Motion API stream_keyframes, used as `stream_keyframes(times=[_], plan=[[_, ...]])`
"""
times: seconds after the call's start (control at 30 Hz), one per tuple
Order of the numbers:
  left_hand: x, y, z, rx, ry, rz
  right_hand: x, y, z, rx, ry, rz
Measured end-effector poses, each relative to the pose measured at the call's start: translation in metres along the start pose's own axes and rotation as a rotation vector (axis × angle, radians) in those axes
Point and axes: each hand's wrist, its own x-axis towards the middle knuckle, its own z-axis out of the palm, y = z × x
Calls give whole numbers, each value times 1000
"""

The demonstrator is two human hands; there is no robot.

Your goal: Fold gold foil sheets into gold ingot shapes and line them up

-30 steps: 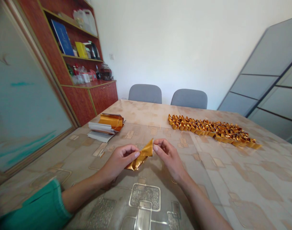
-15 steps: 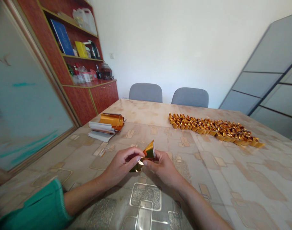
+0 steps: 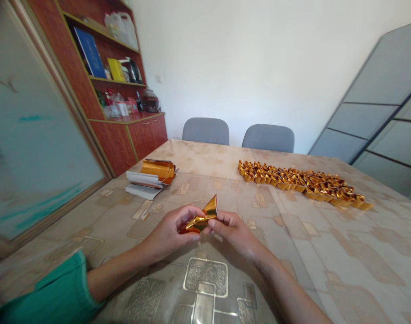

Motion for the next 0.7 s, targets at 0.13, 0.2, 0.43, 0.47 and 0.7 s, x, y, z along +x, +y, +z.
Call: stream_keyframes(times=[0.13, 0.2, 0.43, 0.47, 0.7], plan=[[1, -6, 0, 56, 11, -2, 2, -1, 0, -68, 73, -40], [1, -7, 1, 67, 27, -7, 3, 0, 0, -107, 164, -59], [4, 1, 3, -170, 142, -46, 2, -3, 0, -176, 234, -98], [4, 2, 3, -193, 160, -60, 2, -3, 0, -184, 239, -104], [8, 1, 0, -201, 184, -108, 2, 2, -8, -192, 255, -129]])
